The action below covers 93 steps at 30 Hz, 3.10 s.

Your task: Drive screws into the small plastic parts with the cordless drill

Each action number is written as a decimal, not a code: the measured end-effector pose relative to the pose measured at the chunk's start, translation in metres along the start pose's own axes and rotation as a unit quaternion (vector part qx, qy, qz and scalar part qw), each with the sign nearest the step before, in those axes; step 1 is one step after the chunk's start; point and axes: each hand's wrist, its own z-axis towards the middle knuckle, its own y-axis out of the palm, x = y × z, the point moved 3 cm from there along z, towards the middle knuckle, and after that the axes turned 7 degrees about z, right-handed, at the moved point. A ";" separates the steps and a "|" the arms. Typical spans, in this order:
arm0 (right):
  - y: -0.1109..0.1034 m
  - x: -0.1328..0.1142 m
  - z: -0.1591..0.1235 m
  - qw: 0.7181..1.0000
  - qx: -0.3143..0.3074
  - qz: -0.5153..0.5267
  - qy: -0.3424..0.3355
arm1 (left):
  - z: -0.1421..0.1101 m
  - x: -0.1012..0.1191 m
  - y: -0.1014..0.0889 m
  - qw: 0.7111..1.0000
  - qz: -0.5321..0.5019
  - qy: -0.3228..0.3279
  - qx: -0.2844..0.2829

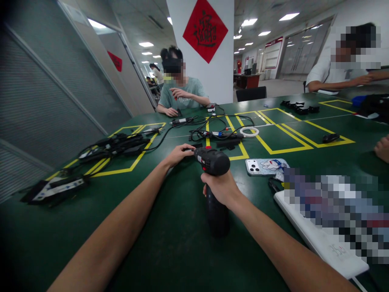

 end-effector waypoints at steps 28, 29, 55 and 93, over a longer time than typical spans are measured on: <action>0.000 0.003 0.001 1.000 -0.001 -0.004 -0.003 | -0.001 0.004 -0.002 1.000 0.004 -0.007 -0.004; 0.000 0.003 0.001 1.000 -0.002 -0.007 0.000 | -0.001 0.005 -0.002 1.000 0.007 -0.008 -0.004; 0.001 0.002 0.001 1.000 0.002 -0.008 0.002 | -0.001 0.005 -0.003 1.000 0.012 0.008 -0.013; 0.001 0.005 0.002 1.000 0.005 0.008 -0.008 | -0.001 0.008 -0.003 0.999 0.037 0.024 -0.026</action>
